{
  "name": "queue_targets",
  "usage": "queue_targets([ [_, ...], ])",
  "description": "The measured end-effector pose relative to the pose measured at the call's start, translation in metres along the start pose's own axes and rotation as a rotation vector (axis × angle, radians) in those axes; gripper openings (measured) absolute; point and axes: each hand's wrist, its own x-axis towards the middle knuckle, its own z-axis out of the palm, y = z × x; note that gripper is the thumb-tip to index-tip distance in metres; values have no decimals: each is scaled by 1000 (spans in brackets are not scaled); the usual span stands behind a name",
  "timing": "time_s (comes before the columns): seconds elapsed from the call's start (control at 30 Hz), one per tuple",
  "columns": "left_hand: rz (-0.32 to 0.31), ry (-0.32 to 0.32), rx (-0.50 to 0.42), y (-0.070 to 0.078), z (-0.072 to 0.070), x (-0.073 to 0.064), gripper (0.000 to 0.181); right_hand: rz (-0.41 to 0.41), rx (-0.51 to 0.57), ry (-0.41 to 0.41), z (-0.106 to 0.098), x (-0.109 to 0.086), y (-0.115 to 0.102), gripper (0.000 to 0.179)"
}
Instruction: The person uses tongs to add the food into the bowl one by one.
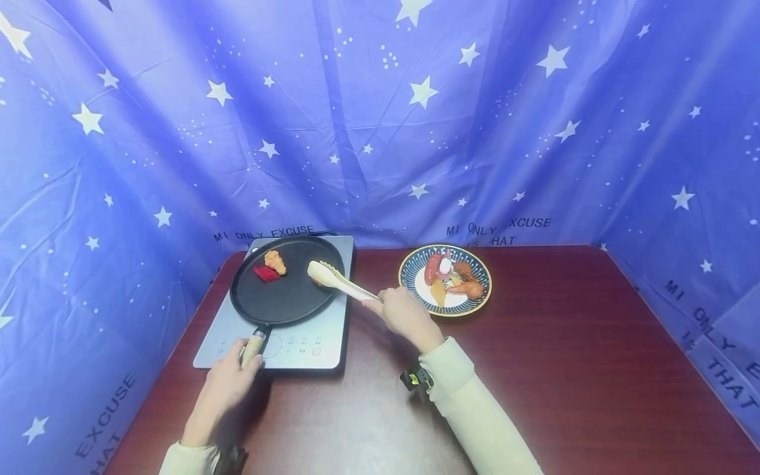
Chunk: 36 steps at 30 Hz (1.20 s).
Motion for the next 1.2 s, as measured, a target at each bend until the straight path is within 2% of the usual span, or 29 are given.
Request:
queue_targets([
  [0.3, 3, 1, -2, 1, 0, -1, 39, 45, -21, -43, 1, 9, -5, 41],
  [0.63, -5, 2, -9, 2, 1, 0, 39, 12, -39, -11, 4, 18, -8, 41],
  [1.2, 5, 7, 2, -1, 1, 1, 39, 72, -51, -105, 4, 40, -19, 45],
])
